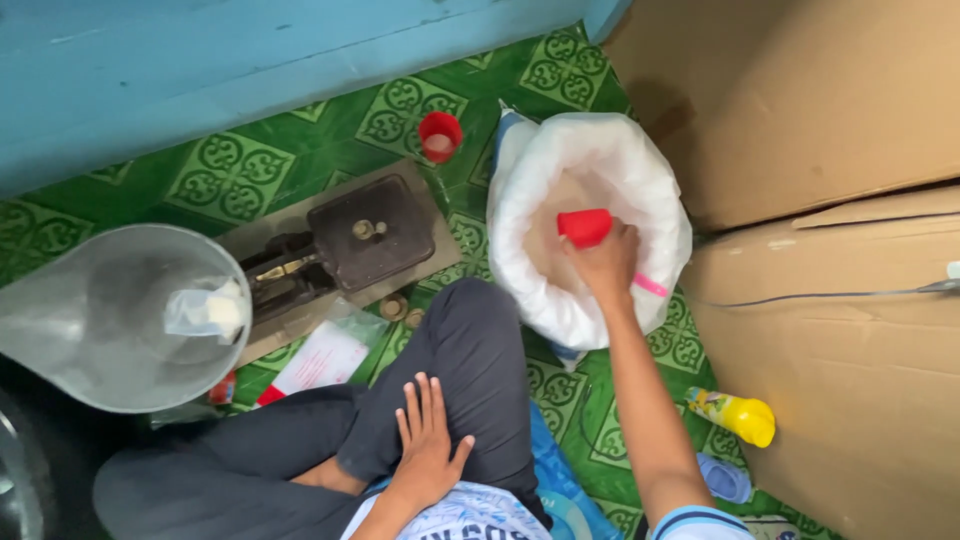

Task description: Manual packaging of white powdered food from a large sack into small plastic bags using a scoop and a funnel-like container.

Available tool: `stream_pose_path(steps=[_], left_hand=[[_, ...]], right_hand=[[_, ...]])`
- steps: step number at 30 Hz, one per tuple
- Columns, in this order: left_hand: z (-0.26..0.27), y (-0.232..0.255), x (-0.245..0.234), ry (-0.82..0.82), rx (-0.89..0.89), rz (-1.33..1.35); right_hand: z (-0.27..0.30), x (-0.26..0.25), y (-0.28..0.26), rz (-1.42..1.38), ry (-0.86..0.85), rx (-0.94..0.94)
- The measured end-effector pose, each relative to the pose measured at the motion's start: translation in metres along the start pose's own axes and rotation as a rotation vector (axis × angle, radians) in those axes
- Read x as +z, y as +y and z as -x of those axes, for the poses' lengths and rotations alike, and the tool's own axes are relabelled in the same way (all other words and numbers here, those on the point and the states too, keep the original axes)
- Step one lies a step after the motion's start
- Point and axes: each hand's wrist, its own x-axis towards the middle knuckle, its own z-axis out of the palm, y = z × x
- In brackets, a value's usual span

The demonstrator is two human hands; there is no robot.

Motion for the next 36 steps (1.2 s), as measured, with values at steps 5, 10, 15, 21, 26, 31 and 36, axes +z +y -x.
stream_pose_path(steps=[5, 10, 15, 21, 26, 31, 36], left_hand=[[-0.007, 0.009, 0.004, -0.039, -0.087, -0.053], [-0.008, -0.016, 0.021, 0.19, 0.006, -0.029], [-0.019, -0.073, 0.023, 0.903, 0.121, 0.156], [-0.024, -0.124, 0.053, 0.792, -0.392, 0.092], [-0.027, -0.131, 0.068, 0.694, -0.467, 0.023], [-0.024, -0.145, 0.074, 0.746, -0.373, -0.181], [-0.023, -0.153, 0.069, 0.68, -0.36, -0.282]], right_hand=[[-0.012, 0.052, 0.015, 0.166, 0.093, -0.116], [-0.028, 0.056, 0.03, 0.124, -0.117, -0.047], [-0.015, -0.001, 0.02, -0.203, -0.265, 0.148], [-0.008, -0.026, 0.035, -0.497, -0.283, 0.212], [-0.005, -0.041, 0.04, -0.603, -0.348, 0.259], [-0.006, -0.058, 0.041, -0.566, -0.35, 0.248], [0.002, -0.097, 0.018, -0.524, -0.31, 0.121]])
